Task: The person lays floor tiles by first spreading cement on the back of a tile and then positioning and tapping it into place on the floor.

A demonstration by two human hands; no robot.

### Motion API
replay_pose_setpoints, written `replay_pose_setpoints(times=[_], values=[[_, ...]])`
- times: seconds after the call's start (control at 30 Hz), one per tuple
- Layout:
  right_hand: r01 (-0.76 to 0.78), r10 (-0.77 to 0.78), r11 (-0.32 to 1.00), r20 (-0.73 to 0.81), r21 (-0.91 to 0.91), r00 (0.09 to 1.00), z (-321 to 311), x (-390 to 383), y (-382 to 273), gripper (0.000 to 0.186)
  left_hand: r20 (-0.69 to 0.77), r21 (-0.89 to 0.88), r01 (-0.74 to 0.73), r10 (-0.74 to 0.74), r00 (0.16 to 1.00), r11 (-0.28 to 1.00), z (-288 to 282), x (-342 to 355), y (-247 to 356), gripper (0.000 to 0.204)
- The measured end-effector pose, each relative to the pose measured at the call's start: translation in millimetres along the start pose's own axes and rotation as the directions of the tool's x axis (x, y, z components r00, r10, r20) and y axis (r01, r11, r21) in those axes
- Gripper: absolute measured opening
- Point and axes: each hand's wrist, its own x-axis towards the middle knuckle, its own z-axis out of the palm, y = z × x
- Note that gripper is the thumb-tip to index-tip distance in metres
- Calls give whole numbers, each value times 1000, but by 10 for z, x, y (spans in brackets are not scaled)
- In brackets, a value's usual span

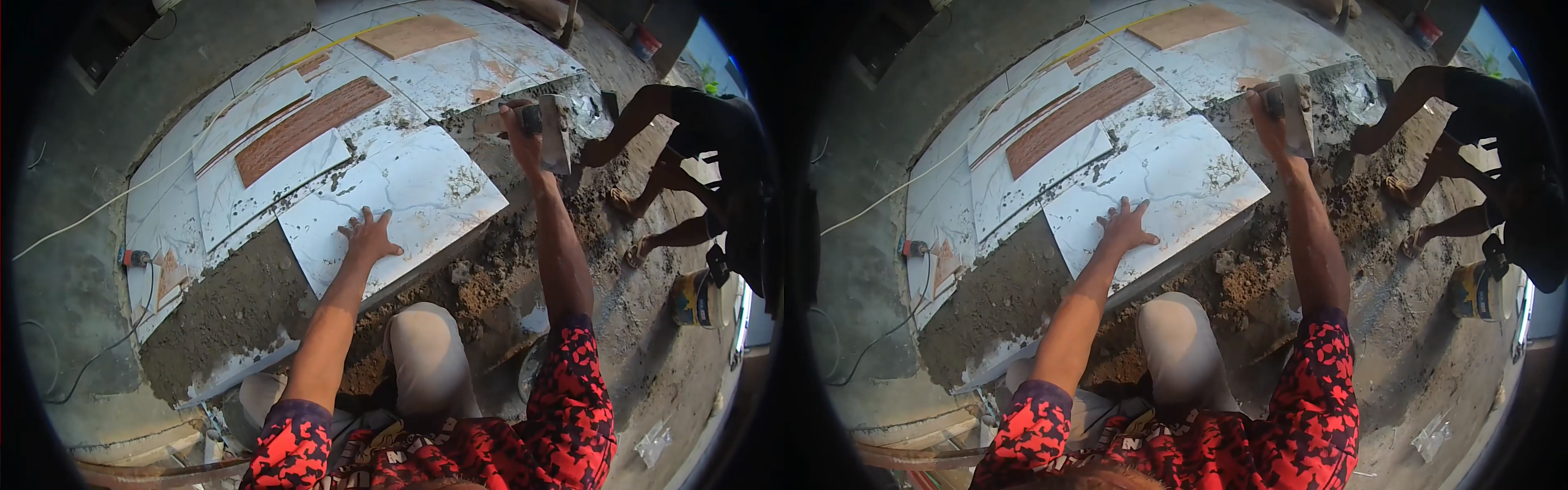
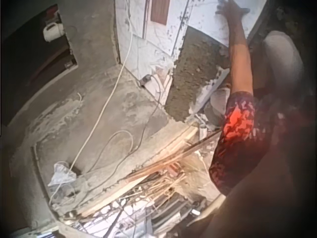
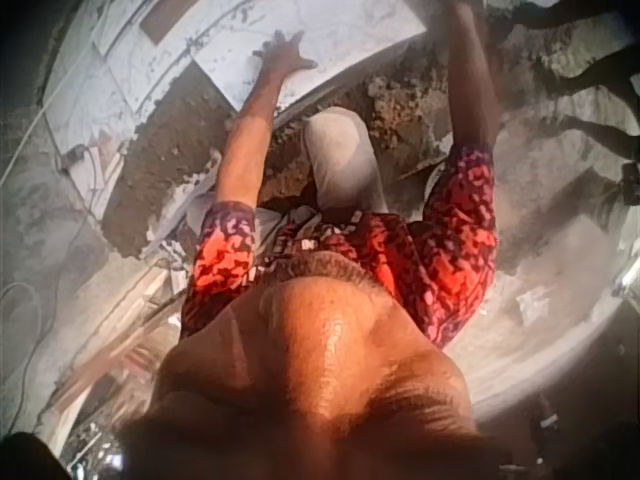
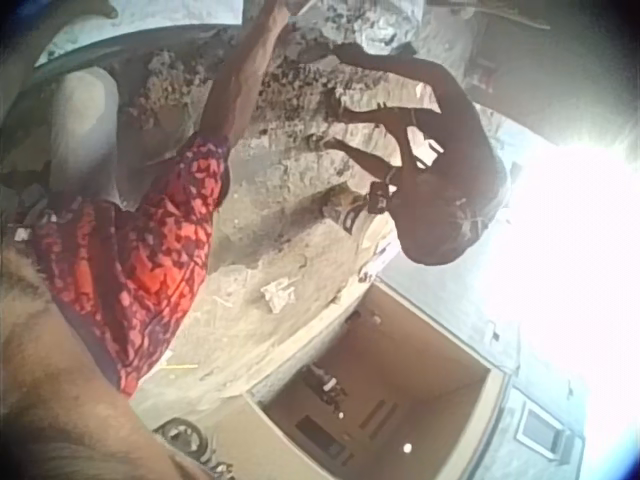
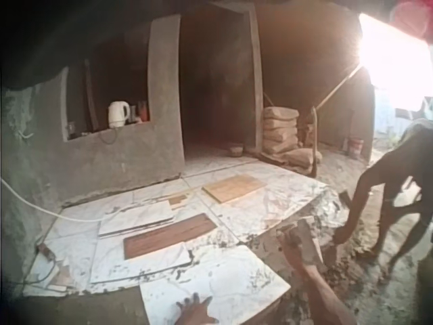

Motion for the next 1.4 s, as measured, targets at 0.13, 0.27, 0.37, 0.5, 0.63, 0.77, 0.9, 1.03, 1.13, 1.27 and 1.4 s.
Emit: replay_pose_setpoints(times=[0.13,0.27,0.37,0.5,0.63,0.77,0.9,1.03,1.13,1.27,1.4], values=[[-32,31,999,38,31,999,250,94,376,19,-5,25,-7,7,1000,1000,-33,31,39,104],[-89,95,995,128,-49,987,458,-28,492,22,-23,19,-14,15,1000,1000,-14,20,-3,105],[-213,206,977,192,19,960,600,92,353,22,-17,7,-8,8,1000,1000,-15,-4,-39,104],[37,-43,997,87,70,995,589,344,591,14,-42,-6,-48,48,998,999,17,44,97,101],[-29,30,997,19,-76,999,844,176,409,13,-50,-8,-11,11,999,1000,5,-36,11,97],[-98,93,993,78,61,993,738,300,678,13,3,-1,-4,4,1000,1000,-70,38,113,102],[-93,112,985,125,-145,986,792,239,822,20,13,-5,5,-4,1000,1000,-34,4,80,103],[-271,260,960,154,62,953,745,92,881,17,74,80,-9,3,997,997,-74,59,87,101],[-227,225,974,117,4,967,717,59,998,17,-52,83,-48,53,997,995,-177,275,285,99],[-237,233,971,159,9,959,830,37,832,17,-55,1,-179,179,982,984,-200,515,894,96],[-98,102,995,191,-33,976,470,178,1053,21,-24,103,-213,217,976,972,29,694,1077,96]])
